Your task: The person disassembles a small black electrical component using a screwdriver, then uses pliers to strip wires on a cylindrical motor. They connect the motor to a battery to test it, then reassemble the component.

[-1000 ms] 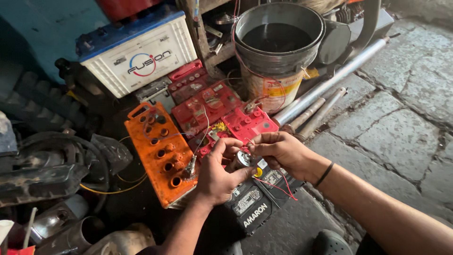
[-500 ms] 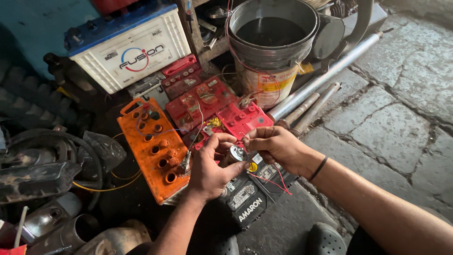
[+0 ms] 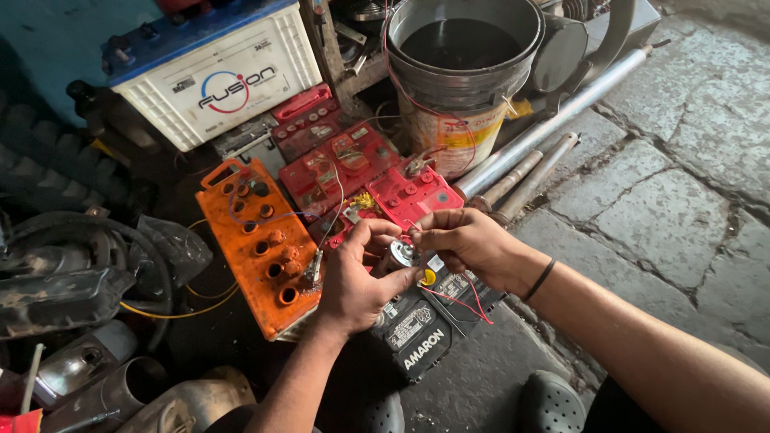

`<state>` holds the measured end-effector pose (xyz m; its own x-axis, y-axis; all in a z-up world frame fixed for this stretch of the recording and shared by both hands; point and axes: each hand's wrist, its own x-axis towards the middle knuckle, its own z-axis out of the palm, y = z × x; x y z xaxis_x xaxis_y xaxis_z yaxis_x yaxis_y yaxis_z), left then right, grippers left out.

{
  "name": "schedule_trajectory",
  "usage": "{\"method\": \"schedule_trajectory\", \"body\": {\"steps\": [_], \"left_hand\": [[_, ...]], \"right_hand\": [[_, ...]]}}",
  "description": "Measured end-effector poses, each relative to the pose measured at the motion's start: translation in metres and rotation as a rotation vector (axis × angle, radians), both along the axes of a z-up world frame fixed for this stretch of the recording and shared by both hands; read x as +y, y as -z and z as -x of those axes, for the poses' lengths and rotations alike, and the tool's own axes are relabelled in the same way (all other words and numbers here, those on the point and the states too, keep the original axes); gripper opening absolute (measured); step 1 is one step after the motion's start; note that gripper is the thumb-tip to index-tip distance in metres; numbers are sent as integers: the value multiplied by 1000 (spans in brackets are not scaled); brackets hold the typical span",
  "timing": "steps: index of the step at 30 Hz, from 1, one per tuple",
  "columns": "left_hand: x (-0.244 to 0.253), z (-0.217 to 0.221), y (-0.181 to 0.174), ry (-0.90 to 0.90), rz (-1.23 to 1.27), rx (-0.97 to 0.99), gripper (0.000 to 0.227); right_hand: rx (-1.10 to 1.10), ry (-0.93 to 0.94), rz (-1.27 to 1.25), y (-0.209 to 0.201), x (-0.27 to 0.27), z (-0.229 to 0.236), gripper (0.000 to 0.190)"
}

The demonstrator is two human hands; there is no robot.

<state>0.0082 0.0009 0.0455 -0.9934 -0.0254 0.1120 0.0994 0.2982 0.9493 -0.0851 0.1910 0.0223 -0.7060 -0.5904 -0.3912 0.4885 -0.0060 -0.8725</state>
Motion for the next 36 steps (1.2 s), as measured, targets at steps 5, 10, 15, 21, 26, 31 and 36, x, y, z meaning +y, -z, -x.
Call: {"method": "schedule_trajectory", "body": {"steps": [5,10,15,21,26,31,36], "left_hand": [[0,1,3,3,-22,6,50],[0,1,2,-17,0,-18,49],[-1,1,1,-11,-1,-9,47],[-1,2,2,1,-58,-27,46],[-1,1,1,-12,-34,-59,45],[-6,4,4,-59,104,-5,45],[-22,7,21,-144,635,190,45]], "right_hand": [[8,-14,29,0,0,0,9],[-9,-10,34,1,0,-1,10],[-23,-6,35,2,0,0,11],[-23,-6,59,4,0,1,10],[-7,-27,61,4,0,1,11],[45,79,-101,2,-2,5,17],[108,161,-272,29,5,25,26]]}}
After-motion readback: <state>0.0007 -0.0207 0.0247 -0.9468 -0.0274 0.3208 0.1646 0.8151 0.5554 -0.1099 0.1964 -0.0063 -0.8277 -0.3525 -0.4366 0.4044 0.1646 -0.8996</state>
